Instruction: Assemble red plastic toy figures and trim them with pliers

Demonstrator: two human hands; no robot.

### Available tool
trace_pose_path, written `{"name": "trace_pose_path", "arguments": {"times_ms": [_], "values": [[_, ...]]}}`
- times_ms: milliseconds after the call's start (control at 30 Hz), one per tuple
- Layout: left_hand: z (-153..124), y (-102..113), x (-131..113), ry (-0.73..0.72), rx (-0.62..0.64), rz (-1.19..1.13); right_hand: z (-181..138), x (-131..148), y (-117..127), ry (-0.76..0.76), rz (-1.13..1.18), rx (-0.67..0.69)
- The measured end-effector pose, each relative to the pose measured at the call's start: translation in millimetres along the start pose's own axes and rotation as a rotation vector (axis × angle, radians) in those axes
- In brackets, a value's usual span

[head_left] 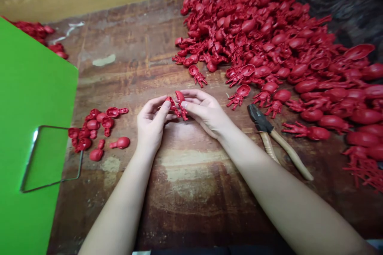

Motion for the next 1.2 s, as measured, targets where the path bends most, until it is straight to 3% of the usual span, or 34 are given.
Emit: {"name": "trace_pose_path", "arguments": {"times_ms": [233, 600, 1000, 1200], "values": [[1.5, 0.0, -1.2, -0.026, -0.016, -0.032, 2.3, -1.2, -3.2, 0.017, 0.011, 0.062], [1.8, -0.1, 0.0, -0.023, -0.015, -0.011, 2.5, -2.3, -3.5, -0.008, 0.024, 0.035], [2.6, 6.0, -2.6, 0.046, -0.056, -0.011, 4.4, -7.8, -6.6, 0.081, -0.117, 0.074], [1.3, 7.1, -3.6, 0.087, -0.061, -0.016, -5.0, -5.6, -9.2, 0.236, -0.371, 0.051]]}}
Point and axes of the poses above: each hand's wrist, its own z-axis towards the middle knuckle, its own y-axis out of the back of the hand, x = y × z, the point moved 1 cm from there along z, towards the middle knuckle, and after that the axes turned 4 degrees about -x, right-handed, at the moved point
